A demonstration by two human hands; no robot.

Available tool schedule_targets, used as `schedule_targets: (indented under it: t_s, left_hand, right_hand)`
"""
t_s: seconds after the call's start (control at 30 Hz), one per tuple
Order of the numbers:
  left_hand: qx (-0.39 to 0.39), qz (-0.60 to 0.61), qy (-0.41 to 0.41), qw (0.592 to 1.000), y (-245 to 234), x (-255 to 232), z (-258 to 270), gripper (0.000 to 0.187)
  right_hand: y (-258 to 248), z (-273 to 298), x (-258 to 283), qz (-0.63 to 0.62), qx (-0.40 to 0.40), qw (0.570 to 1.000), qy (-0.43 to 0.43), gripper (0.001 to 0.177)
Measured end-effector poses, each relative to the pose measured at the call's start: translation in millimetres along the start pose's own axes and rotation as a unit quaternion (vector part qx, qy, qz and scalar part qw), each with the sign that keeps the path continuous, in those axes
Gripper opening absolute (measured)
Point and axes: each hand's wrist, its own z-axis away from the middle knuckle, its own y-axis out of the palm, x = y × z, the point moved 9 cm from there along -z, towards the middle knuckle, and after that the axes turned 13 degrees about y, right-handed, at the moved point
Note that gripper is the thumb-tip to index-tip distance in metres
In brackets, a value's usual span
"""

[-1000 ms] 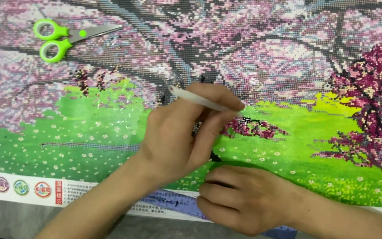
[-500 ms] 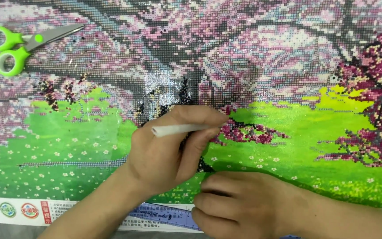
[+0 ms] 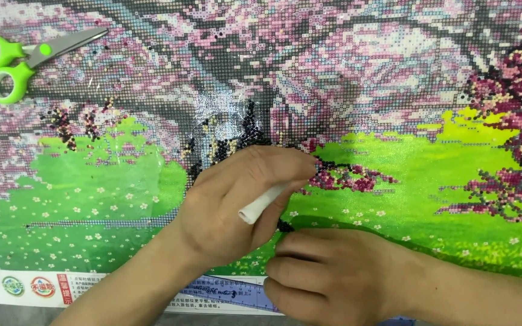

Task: A person is performing diamond painting by placing small resin beads onto a coded adhesive canvas to create a picture of a tree.

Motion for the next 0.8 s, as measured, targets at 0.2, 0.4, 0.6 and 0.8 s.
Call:
schedule_targets:
  t_s: [0.2, 0.4, 0.6, 0.8]
  left_hand:
    - [0.004, -0.008, 0.009, 1.000, 1.1, -0.6, 0.3, 0.017]
    - [0.018, -0.018, 0.031, 0.999, 3.6, -2.5, 0.4, 0.015]
    - [0.008, -0.021, 0.049, 0.999, 1.4, -7.3, -3.3, 0.012]
    - [0.007, -0.013, 0.040, 0.999, 1.4, -5.1, -1.4, 0.012]
  right_hand:
    - [-2.4, -1.7, 0.2, -0.003, -0.008, 1.000, 0.001, 0.022]
    - [-0.9, -1.6, -0.3, 0.001, -0.008, 1.000, 0.005, 0.023]
    - [-3.3, -3.3, 0.1, 0.003, -0.016, 1.000, 0.004, 0.024]
    - [-2.0, -2.9, -0.3, -0.010, -0.010, 1.000, 0.004, 0.023]
